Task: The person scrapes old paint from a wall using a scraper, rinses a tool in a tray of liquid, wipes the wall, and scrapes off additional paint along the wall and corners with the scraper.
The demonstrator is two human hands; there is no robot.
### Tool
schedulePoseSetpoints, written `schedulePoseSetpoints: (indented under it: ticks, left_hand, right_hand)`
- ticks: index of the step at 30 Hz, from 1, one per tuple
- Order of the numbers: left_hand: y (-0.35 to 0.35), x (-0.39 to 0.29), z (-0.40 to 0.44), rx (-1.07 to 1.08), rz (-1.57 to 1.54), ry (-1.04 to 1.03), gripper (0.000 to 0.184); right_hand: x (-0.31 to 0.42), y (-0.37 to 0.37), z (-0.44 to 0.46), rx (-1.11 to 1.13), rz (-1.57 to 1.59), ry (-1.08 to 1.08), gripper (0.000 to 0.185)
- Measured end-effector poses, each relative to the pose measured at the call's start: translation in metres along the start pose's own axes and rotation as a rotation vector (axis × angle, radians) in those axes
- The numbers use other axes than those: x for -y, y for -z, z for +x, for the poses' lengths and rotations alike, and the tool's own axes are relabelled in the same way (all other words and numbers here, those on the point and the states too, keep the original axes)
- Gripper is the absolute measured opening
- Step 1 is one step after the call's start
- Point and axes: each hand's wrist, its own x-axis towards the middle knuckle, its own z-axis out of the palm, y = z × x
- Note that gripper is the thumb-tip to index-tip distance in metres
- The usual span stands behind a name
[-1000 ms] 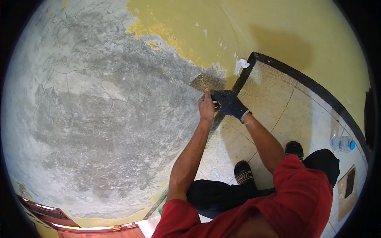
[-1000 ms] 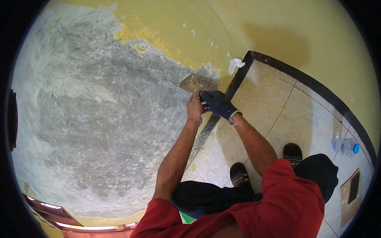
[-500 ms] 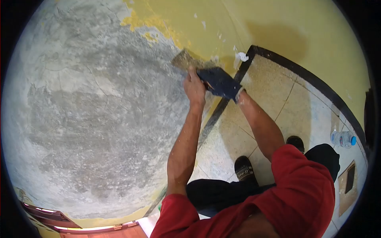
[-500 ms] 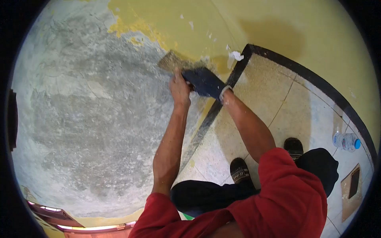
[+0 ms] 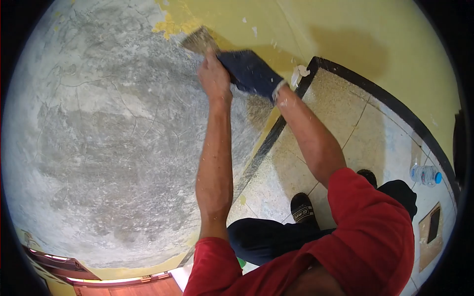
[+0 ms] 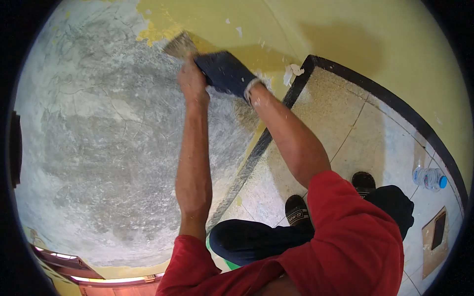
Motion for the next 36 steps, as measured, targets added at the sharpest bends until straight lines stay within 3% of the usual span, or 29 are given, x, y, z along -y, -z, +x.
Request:
schedulePoseSetpoints:
  ticks: [2,3,5,6,8,9,11,12,14,15,17,18,20,21,24,25,28,29,30,32,33,34,36]
  left_hand:
    - [-0.001,0.045,-0.014,0.014,0.047,0.022,0.06]
    - [-0.004,0.06,-0.032,0.005,0.093,0.073,0.061]
    - [-0.005,0.075,-0.067,0.096,0.063,0.306,0.055]
    - [-0.004,0.082,-0.078,0.142,0.02,0.352,0.052]
    - [-0.002,0.095,-0.093,0.174,-0.03,0.4,0.049]
    - [-0.002,0.101,-0.098,0.172,-0.119,0.357,0.048]
    - [-0.001,0.111,-0.101,0.145,-0.27,0.292,0.043]
    - [0.002,0.101,-0.098,0.142,-0.279,0.288,0.043]
    - [0.011,0.064,-0.086,0.044,-0.335,0.175,0.042]
    - [0.015,0.05,-0.074,0.047,-0.343,0.176,0.042]
    - [0.02,0.032,-0.053,0.015,-0.35,0.074,0.045]
    - [0.02,0.037,-0.055,0.013,-0.362,0.079,0.045]
    - [0.019,0.05,-0.062,-0.007,-0.191,0.08,0.047]
    - [0.018,0.048,-0.066,-0.058,-0.109,0.074,0.048]
    - [0.02,0.041,-0.045,-0.034,-0.174,0.011,0.048]
    - [0.02,0.037,-0.04,0.008,-0.255,0.037,0.047]
    - [0.01,0.044,-0.054,-0.052,-0.26,0.096,0.04]
    - [0.007,0.045,-0.055,-0.052,-0.302,0.096,0.039]
    - [0.01,0.036,-0.049,-0.05,-0.305,0.1,0.039]
    - [0.017,0.014,-0.039,-0.06,-0.414,0.09,0.044]
    - [0.018,0.017,-0.044,-0.062,-0.415,0.108,0.044]
    - [0.017,0.016,-0.049,-0.052,-0.42,0.121,0.044]
    - [0.009,0.015,-0.045,-0.036,-0.44,0.104,0.045]
  right_hand:
    - [-0.005,-0.016,-0.043,0.09,-0.07,-0.114,0.013]
    - [-0.001,-0.015,-0.066,0.102,0.026,-0.166,0.015]
    - [0.019,-0.001,-0.099,0.258,0.282,-0.521,0.018]
    - [0.026,0.003,-0.11,0.256,0.292,-0.518,0.018]
    - [0.034,0.009,-0.122,0.208,0.862,-1.063,0.023]
    - [0.032,0.008,-0.124,0.22,0.862,-1.059,0.023]
    - [0.024,0.002,-0.125,0.314,0.131,-0.334,0.02]
    - [0.025,0.003,-0.113,0.32,0.127,-0.326,0.02]
    - [0.034,0.005,-0.072,0.407,0.453,-0.643,0.031]
    - [0.031,0.001,-0.056,0.41,0.445,-0.643,0.031]
    - [0.023,-0.003,-0.033,0.358,-0.056,-0.092,0.034]
    - [0.028,0.0,-0.036,0.369,-0.061,-0.09,0.034]
    - [0.039,0.007,-0.041,0.424,0.45,-0.579,0.034]
    - [0.038,0.006,-0.035,0.422,0.444,-0.568,0.034]
    - [0.03,0.003,-0.021,0.195,-0.005,0.072,0.031]
    - [0.035,0.017,-0.01,0.364,0.09,-0.062,0.028]
    - [0.019,0.011,-0.031,0.452,-0.074,-0.044,0.037]
    - [0.012,0.007,-0.034,0.305,-0.063,0.141,0.033]
    - [0.014,0.008,-0.025,0.308,-0.066,0.139,0.033]
    - [0.025,0.017,0.005,0.486,-0.066,0.002,0.027]
    - [0.035,0.025,0.02,0.608,0.132,-0.286,0.026]
    - [0.033,0.024,0.011,0.623,0.126,-0.287,0.026]
    - [0.022,0.022,-0.007,0.552,-0.194,0.006,0.027]
